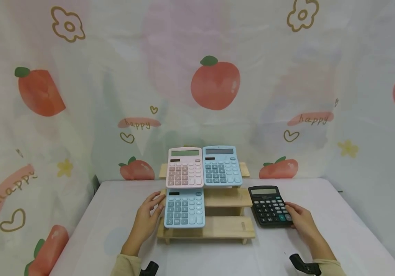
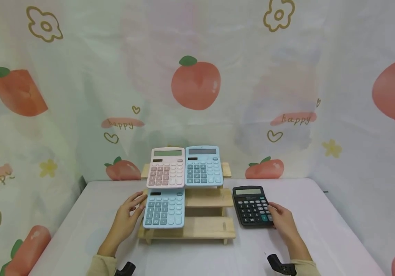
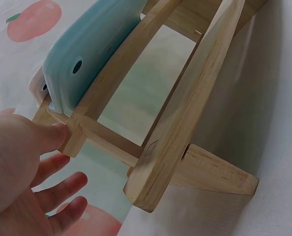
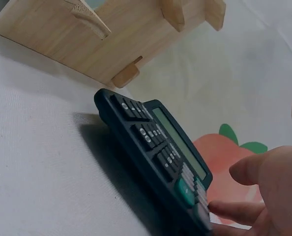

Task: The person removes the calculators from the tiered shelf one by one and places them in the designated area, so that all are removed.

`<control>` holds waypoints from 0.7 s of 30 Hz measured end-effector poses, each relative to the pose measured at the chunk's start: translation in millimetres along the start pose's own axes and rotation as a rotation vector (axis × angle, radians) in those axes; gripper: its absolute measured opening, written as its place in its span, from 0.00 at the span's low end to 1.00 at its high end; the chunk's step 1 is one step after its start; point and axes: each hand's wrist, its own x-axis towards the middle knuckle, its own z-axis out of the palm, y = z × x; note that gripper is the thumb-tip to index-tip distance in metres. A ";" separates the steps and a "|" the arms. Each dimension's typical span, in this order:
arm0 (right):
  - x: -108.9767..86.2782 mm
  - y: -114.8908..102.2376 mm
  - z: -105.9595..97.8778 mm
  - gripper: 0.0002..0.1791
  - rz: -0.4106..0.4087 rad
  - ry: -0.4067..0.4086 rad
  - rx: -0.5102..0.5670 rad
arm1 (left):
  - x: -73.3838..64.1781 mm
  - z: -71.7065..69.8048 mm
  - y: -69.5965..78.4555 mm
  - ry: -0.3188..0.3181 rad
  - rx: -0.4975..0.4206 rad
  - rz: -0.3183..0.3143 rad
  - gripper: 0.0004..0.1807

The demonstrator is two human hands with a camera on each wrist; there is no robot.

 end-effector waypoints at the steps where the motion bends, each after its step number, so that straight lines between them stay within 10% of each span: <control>1: -0.4 -1.8 -0.2 0.35 -0.003 0.001 -0.019 | 0.3 0.0 0.3 -0.001 -0.001 0.002 0.22; 21: -10.2 -24.0 -1.4 0.36 -0.050 0.126 -0.208 | 0.9 -0.7 2.1 -0.003 -0.008 -0.016 0.22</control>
